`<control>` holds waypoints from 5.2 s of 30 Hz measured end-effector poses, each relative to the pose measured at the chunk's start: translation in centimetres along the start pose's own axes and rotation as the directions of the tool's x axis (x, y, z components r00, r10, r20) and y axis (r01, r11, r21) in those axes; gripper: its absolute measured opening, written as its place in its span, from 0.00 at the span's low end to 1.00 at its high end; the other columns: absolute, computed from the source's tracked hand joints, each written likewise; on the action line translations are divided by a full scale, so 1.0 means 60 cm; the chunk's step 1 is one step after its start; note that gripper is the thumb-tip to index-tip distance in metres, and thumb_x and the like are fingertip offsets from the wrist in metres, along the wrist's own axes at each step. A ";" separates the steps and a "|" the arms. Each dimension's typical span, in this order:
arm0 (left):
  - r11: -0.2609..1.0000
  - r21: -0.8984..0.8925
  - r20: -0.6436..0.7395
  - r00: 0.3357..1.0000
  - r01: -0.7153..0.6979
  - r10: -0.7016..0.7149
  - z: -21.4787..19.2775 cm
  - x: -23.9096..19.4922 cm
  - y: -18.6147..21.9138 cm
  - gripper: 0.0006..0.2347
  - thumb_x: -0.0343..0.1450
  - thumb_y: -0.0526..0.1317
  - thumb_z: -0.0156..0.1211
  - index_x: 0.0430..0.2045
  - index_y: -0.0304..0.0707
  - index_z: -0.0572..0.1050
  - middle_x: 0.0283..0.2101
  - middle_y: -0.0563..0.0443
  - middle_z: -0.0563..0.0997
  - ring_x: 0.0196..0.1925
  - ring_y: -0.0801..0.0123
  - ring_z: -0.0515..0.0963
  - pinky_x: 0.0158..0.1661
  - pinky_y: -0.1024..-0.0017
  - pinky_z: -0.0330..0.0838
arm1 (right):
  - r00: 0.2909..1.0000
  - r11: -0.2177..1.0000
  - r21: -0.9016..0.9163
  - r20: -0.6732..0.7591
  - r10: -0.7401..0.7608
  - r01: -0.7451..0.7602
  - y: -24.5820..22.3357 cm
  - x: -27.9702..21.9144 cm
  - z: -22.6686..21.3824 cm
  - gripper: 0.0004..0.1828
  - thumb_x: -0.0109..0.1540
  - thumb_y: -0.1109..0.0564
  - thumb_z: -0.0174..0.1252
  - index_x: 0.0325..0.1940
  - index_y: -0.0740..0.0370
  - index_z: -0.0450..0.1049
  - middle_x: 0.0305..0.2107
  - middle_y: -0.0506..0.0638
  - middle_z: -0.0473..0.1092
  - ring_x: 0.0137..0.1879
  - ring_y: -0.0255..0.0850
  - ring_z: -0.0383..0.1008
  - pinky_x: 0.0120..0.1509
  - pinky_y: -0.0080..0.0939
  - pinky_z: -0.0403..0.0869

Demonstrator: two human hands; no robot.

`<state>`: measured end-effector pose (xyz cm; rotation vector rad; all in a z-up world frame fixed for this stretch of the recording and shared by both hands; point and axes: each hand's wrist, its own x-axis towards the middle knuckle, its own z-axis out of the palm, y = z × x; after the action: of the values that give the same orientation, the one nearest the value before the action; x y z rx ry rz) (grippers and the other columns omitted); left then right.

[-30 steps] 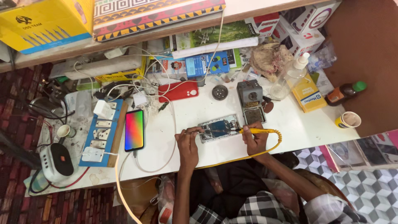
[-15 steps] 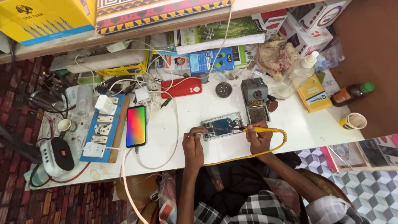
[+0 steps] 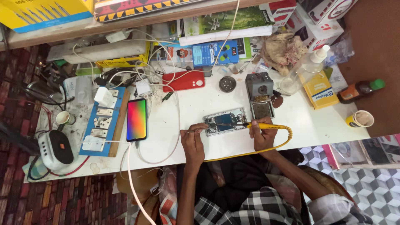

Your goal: The person uses a soldering iron and a small tool to work on a disassembled mobile phone motherboard. They repeatedly apply the soldering iron to various points on the board while holding the board steady with the other hand.

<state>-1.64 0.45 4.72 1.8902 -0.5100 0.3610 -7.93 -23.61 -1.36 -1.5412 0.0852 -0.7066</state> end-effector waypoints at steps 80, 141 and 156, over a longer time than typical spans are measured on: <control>0.907 -0.385 0.049 0.985 0.171 -0.164 0.016 -0.002 -0.039 0.10 0.80 0.29 0.40 0.37 0.24 0.73 0.42 0.40 0.82 0.47 0.62 0.83 0.55 0.67 0.76 | 0.997 0.994 0.078 -0.002 0.074 -0.074 -0.003 0.010 0.003 0.11 0.72 0.61 0.53 0.37 0.65 0.62 0.17 0.49 0.64 0.23 0.34 0.69 0.29 0.36 0.74; 0.903 -0.383 0.005 0.978 0.196 -0.210 0.015 -0.002 -0.027 0.09 0.80 0.31 0.42 0.36 0.24 0.72 0.41 0.38 0.83 0.47 0.60 0.84 0.55 0.66 0.75 | 0.972 0.973 0.013 0.036 0.232 -0.232 -0.034 0.035 0.016 0.14 0.73 0.53 0.46 0.41 0.67 0.64 0.22 0.56 0.73 0.27 0.38 0.76 0.29 0.33 0.70; 0.889 -0.402 0.002 0.971 0.221 -0.240 0.016 -0.007 -0.029 0.11 0.80 0.31 0.40 0.38 0.25 0.73 0.41 0.39 0.83 0.48 0.61 0.84 0.57 0.65 0.76 | 0.976 0.978 0.028 0.074 0.206 -0.209 -0.041 0.038 0.018 0.13 0.73 0.54 0.47 0.39 0.66 0.65 0.22 0.55 0.73 0.27 0.38 0.78 0.28 0.32 0.71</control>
<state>-1.10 0.19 2.82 1.5170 -0.2929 0.1294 -6.47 -23.41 1.88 -1.4966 0.1771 -0.4850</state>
